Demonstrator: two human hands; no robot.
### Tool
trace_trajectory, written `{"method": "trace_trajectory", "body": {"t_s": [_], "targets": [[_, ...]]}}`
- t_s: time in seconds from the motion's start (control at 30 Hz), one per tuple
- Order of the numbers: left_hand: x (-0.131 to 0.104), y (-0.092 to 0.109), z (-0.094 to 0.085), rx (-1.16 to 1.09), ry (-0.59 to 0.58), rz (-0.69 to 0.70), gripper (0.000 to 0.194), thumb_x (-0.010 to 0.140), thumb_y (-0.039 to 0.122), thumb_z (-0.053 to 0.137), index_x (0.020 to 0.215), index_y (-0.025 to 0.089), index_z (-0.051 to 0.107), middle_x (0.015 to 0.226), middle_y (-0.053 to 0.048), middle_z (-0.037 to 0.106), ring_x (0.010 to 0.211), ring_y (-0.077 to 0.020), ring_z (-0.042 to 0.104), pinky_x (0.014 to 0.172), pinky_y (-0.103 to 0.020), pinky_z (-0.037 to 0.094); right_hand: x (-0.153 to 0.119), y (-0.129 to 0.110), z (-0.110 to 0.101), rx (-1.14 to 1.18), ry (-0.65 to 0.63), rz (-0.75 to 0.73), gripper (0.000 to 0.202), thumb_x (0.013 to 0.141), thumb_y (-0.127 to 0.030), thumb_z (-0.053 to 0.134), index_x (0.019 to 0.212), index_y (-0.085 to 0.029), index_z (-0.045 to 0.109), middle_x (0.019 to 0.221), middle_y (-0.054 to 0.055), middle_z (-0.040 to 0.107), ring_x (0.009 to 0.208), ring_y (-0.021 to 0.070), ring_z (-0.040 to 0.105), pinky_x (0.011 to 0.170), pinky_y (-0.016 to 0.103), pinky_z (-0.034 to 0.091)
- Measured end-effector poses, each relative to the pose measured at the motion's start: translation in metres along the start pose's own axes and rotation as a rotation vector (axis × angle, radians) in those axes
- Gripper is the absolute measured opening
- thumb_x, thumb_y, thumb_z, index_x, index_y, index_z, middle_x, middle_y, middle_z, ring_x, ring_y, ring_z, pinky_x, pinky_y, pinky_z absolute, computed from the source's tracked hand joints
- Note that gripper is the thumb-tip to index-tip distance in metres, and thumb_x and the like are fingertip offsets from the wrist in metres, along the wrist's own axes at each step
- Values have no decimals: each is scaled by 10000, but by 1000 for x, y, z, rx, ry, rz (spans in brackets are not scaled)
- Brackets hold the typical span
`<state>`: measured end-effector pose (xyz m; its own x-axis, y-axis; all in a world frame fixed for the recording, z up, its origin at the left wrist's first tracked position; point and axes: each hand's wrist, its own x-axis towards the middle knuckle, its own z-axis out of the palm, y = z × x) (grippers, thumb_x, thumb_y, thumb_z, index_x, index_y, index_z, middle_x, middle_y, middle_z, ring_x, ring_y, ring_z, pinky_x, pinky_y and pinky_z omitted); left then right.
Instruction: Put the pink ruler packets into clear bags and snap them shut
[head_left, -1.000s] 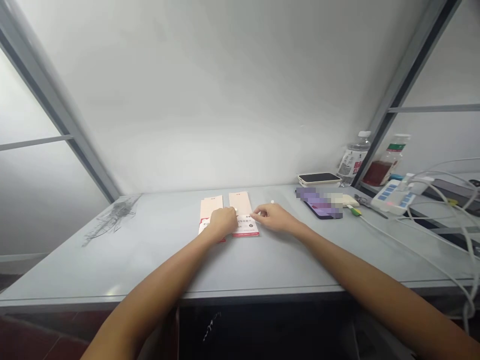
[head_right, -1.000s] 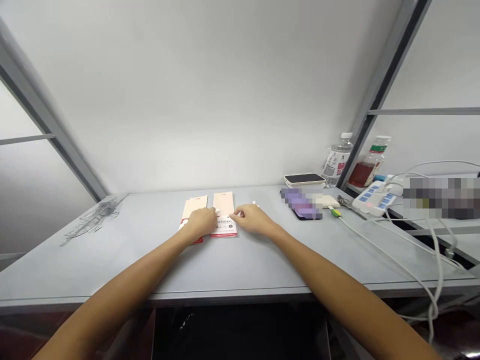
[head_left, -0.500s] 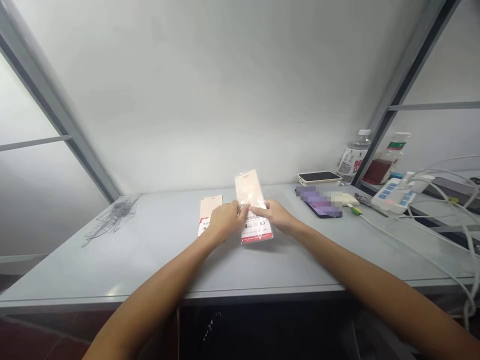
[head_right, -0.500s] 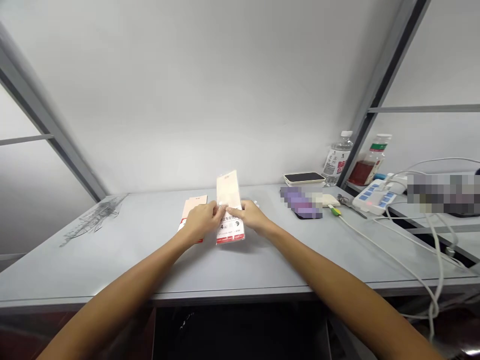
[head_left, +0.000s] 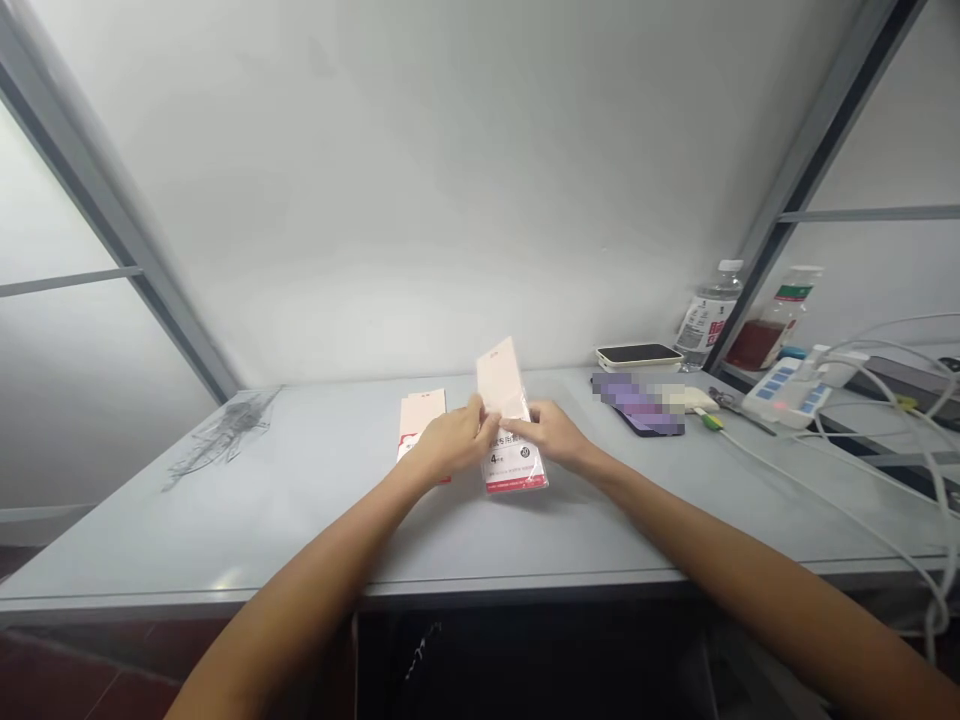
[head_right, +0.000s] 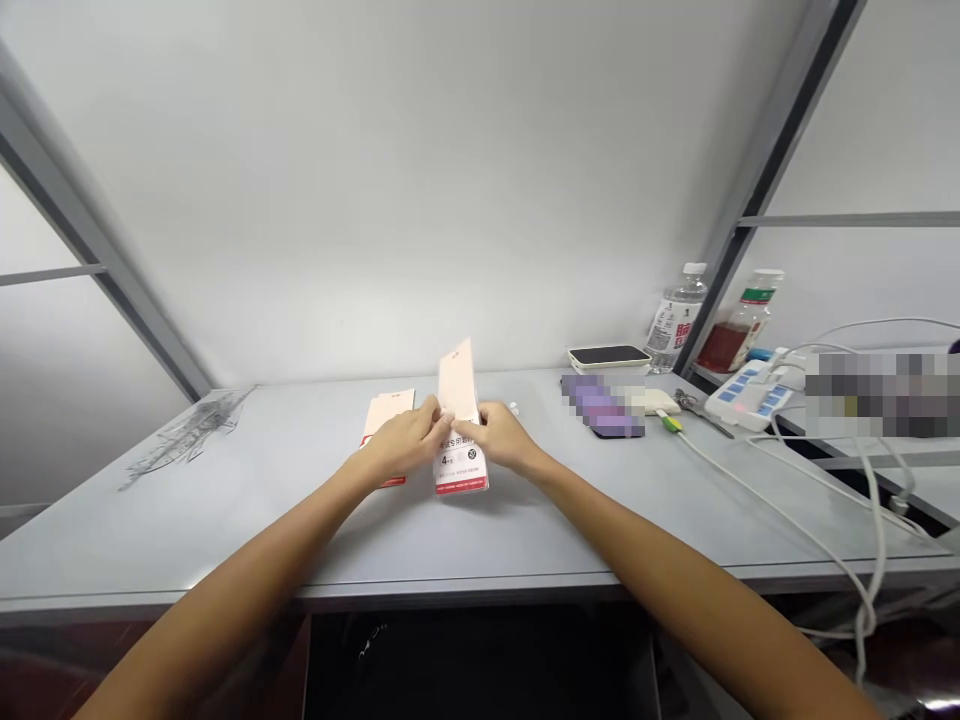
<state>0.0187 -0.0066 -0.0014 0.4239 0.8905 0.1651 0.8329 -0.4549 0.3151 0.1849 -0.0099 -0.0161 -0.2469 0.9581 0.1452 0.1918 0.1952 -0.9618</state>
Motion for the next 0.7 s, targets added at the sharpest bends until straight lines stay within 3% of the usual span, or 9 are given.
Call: {"method": "trace_trajectory", "body": {"t_s": [0.1,0.23,0.4,0.57,0.7], "targets": [[-3,-3,-5,-78,-28,75,363,851,513,221,945,231,428,813,-31,623,633,-198,565,533,-279,345,2,1,-3,16,23,34,215,710,-326,534,706,-135,633,709,68,674,646,209,624,544,284,462],[-5,-1,-4,76,27,110,265,816,411,341,968,222,449,825,-44,619,635,-200,561,532,-282,331,3,1,-2,-11,55,29,181,703,-290,521,691,-140,622,712,70,671,651,208,617,557,288,462],[-6,5,4,206,30,72,373,746,297,441,1099,183,402,826,-51,623,645,-206,575,522,-283,351,1,-2,1,-72,31,-21,178,689,-248,514,779,-148,631,787,52,669,716,196,604,598,266,452],[-1,9,9,262,56,-15,247,862,275,257,900,165,474,753,-76,613,639,-215,584,536,-301,370,0,0,2,-146,-5,-20,110,665,-217,490,632,-145,565,637,19,611,598,160,558,511,241,400],[1,10,10,284,38,-35,192,845,238,311,797,163,480,725,-91,602,658,-219,590,559,-301,378,0,2,3,-183,-46,-27,117,669,-217,458,613,-151,537,589,-2,566,545,135,520,477,227,372]]}}
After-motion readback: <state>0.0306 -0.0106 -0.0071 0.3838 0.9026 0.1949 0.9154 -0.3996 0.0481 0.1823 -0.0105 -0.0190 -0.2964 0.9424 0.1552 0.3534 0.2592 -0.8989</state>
